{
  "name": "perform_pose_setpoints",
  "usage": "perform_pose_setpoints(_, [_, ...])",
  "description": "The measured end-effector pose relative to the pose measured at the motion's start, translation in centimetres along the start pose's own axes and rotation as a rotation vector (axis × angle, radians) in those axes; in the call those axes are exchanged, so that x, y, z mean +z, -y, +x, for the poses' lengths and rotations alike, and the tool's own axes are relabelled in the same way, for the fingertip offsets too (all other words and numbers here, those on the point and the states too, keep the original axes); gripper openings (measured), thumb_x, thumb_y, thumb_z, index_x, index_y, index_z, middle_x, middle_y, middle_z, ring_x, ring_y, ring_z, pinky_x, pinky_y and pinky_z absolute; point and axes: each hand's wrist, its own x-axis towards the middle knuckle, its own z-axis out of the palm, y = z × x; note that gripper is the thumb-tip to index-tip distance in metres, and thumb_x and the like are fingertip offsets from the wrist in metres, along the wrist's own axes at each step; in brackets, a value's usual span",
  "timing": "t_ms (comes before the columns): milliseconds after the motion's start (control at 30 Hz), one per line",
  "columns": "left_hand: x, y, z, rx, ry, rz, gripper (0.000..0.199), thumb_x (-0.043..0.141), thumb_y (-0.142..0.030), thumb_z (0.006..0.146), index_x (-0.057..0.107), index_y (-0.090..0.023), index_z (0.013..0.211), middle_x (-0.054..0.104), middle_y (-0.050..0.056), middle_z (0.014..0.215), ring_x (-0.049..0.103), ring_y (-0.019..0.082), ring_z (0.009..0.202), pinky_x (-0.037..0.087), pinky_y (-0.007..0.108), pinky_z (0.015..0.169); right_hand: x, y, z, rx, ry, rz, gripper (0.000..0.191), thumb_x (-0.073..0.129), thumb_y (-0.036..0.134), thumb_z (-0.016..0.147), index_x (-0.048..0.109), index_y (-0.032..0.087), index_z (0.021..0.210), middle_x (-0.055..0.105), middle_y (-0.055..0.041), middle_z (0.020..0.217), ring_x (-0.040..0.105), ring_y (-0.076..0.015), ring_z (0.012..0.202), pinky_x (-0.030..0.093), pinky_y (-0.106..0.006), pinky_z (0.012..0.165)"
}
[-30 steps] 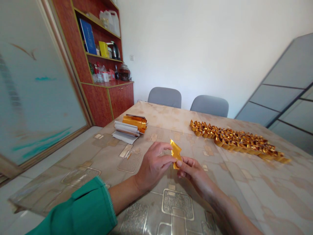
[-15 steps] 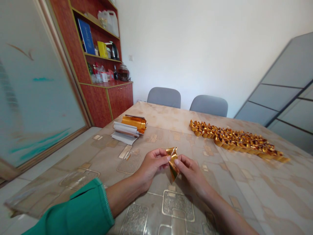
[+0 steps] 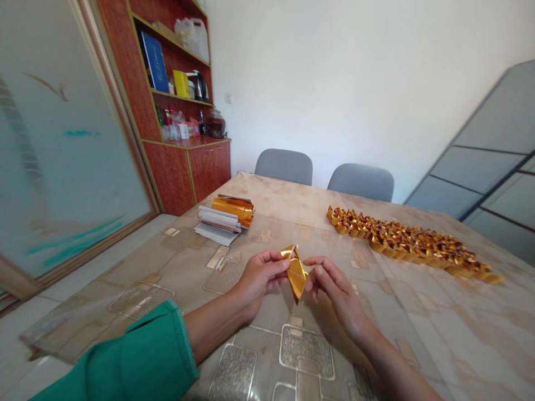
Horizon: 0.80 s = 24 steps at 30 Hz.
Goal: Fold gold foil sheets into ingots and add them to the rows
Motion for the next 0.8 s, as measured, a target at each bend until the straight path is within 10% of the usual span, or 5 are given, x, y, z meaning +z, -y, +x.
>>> perform_pose_setpoints(167, [-0.4, -0.3, 0.1, -0.140, 0.040, -0.043, 0.018, 0.077, -0.008, 0.067, 0.063, -0.016, 0.075, 0.070, -0.001, 0.067, 0.064, 0.010, 0.059, 0.049, 0.021, 0.062, -1.2, -0.2, 0.1, -0.372, 0.224, -0.394, 0.046, 0.056, 0.015, 0.091, 0.054, 0.032, 0.133, 0.064, -0.0042, 0.110, 0.060, -0.0207, 0.095, 0.048, -0.035, 0.085])
perform_pose_setpoints(800, [-0.1, 0.1, -0.5, -0.083, 0.103, -0.051, 0.023, 0.085, -0.013, 0.063, 0.062, -0.015, 0.066, 0.067, -0.001, 0.065, 0.063, 0.010, 0.061, 0.052, 0.021, 0.064, -2.0, 1.3, 0.4, -0.624, 0.242, -0.593, 0.022, 0.058, 0.037, 0.097, 0.077, 0.033, 0.106, 0.055, -0.0031, 0.078, 0.054, -0.0202, 0.076, 0.042, -0.033, 0.066])
